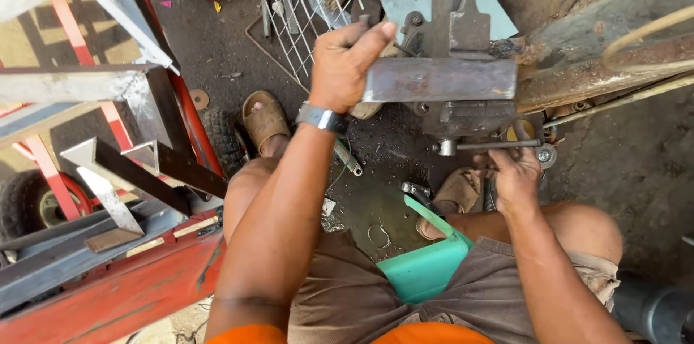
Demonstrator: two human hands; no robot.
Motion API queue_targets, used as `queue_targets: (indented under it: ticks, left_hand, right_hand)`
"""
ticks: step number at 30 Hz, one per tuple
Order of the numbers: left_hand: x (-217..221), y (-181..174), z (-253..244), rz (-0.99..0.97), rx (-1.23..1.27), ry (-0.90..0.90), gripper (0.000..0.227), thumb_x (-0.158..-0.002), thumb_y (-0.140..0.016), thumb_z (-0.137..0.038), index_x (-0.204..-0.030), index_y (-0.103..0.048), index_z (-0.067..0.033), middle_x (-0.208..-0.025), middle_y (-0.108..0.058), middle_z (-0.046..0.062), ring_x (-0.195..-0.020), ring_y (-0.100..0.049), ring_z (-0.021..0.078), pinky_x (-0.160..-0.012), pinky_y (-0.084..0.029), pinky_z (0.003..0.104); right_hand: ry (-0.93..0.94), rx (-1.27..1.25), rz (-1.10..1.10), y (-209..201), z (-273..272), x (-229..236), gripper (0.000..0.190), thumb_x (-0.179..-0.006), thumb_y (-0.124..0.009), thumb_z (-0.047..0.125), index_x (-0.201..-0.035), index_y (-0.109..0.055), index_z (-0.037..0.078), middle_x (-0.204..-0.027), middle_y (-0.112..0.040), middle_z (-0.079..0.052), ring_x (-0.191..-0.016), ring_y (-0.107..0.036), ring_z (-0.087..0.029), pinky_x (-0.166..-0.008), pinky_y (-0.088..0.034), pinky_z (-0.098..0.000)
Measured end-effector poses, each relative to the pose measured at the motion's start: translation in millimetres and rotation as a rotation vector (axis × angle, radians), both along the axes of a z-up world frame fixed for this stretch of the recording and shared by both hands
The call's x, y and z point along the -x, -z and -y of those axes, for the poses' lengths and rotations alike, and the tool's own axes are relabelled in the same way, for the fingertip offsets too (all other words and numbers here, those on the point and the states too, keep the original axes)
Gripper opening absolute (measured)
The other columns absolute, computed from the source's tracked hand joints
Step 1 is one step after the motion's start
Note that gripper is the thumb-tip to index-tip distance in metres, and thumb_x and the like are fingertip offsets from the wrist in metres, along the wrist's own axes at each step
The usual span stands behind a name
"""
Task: Measuring a metal piece with calipers, securing it in a bench vise, and using a hammer and punch to mark it.
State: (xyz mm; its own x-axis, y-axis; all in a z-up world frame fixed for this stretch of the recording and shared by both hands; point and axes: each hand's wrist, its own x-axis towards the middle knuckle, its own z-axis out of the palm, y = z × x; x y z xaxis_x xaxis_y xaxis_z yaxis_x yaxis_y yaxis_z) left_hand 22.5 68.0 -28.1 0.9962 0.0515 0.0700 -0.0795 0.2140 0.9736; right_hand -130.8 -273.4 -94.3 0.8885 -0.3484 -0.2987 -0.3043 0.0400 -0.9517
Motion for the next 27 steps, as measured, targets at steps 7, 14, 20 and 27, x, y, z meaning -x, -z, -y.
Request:
queue_targets:
  ticks: [7,14,20,27]
  left_hand:
    - [11.1,-6.7,-22.2,0.019,0.029,-0.071,0.059,-0.093,-0.079,-0.028,-0.058,-0.032,-0.023,-0.061,-0.027,-0.01,-0.06,-0.024,0.0072,-0.057,-0.021,0.028]
    - [-4.7,32.3,-18.6,-0.111,0.229,-0.127,0.043,-0.092,-0.084,-0.015,-0.058,-0.058,-0.0139,-0.048,-0.045,0.0,-0.046,-0.042,0.0041,-0.044,-0.037,0.019]
    - [0.2,31.2,-20.9,-0.129,0.202,-0.151,0.047,-0.093,-0.083,-0.011,-0.058,-0.052,-0.0136,-0.05,-0.039,-0.001,-0.044,-0.041,0.0024,-0.041,-0.035,0.017]
    - [3.6,29.4,-18.9,-0.126,0.221,-0.185,0.047,-0.092,-0.084,-0.01,-0.057,-0.051,-0.0128,-0.049,-0.039,0.002,-0.041,-0.039,0.0039,-0.038,-0.035,0.018]
  right_hand:
    - [0.218,-0.099,-0.062,8.5,-12.4,-6.5,0.023,-0.089,-0.071,0.0,-0.108,-0.064,0.01,-0.089,-0.074,-0.01,-0.066,-0.074,-0.024,-0.044,-0.057,-0.0311]
    - [0.192,0.239,-0.033,58.6,-19.8,0.0,0.061,-0.09,-0.074,0.0,-0.142,-0.045,0.012,-0.107,-0.061,-0.005,-0.082,-0.067,-0.016,-0.058,-0.06,-0.0256]
    - [-0.211,-0.136,-0.159,152.0,-77.9,46.0,0.037,-0.101,-0.073,0.034,-0.132,-0.059,0.018,-0.116,-0.071,-0.014,-0.108,-0.068,-0.03,-0.095,-0.056,-0.0479]
    - [-0.049,-0.842,-0.289,-48.0,-152.4,18.6,0.073,-0.093,-0.049,0.061,-0.148,-0.052,0.013,-0.143,-0.062,-0.02,-0.118,-0.062,-0.036,-0.089,-0.05,-0.051]
